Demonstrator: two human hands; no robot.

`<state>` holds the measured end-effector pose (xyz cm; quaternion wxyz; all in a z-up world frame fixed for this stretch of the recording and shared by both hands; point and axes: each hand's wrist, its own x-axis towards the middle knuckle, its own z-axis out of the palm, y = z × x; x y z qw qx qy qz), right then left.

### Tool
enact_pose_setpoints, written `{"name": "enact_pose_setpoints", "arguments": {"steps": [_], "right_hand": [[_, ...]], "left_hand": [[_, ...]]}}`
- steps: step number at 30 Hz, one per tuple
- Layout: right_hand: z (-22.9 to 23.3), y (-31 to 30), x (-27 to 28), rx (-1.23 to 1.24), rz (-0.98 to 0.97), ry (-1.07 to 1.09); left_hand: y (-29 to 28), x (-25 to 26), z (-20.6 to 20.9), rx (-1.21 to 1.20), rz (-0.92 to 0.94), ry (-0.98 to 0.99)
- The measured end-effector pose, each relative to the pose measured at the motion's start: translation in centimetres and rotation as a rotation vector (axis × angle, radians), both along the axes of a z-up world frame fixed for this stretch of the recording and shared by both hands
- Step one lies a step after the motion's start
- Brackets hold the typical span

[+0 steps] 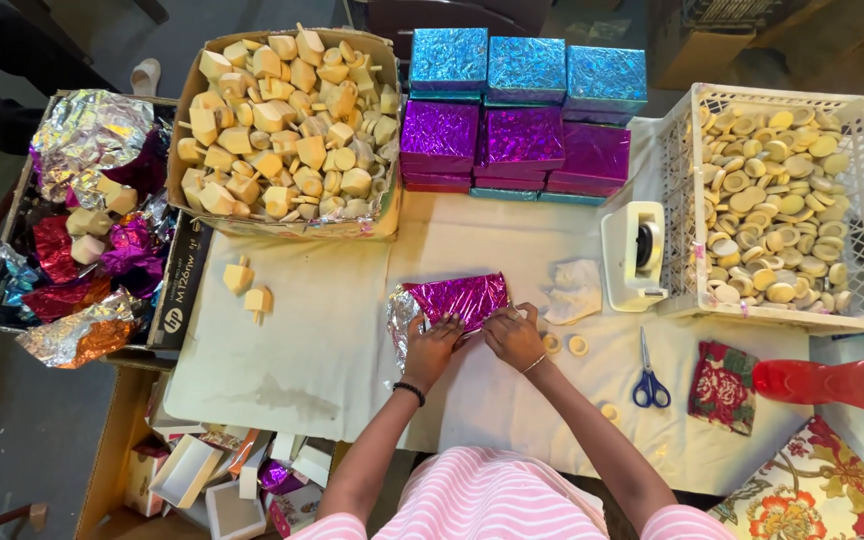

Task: Packing small wooden dreidels into boxes and wrapping some in colored foil.

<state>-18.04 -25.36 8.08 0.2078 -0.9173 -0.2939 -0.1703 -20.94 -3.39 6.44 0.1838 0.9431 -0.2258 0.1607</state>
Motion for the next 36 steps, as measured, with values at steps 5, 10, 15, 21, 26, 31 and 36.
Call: {"name": "enact_pose_setpoints", "arguments": {"steps": [5, 10, 15, 21, 26, 31, 36], "right_hand": [[0.3, 0.3, -0.2, -0.026, -0.044, -0.037], [0.6, -0.1, -1.6, -0.026, -0.070, -0.118], [0.0, -0.8, -3.1, -0.035, -0.049, -0.154], [2.2, -0.3, -2.4, 0.000, -0.093, -0.126], [2.8, -1.1, -2.6, 0.015, -0.060, -0.102], [-0.7, -1.0, -4.6, -0.165, 0.026, -0.064], [-4.1, 0.0, -3.6, -0.185, -0.040, -0.112]], "left_hand": [[0.0, -0.1, -0.7, 0.010, 0.003, 0.035], [-0.3, 0.1, 1.0, -0.044, 0.006, 0.084], [-1.1, 1.2, -1.6, 0.035, -0.012, 0.060], [-1.7, 1.5, -1.4, 0.190, 0.003, -0.065], [-1.7, 1.7, 0.7, 0.203, -0.039, 0.068], [-1.7, 1.7, -2.7, 0.310, -0.027, -0.079], [-2.5, 1.4, 3.1, 0.248, -0.056, 0.039]]}}
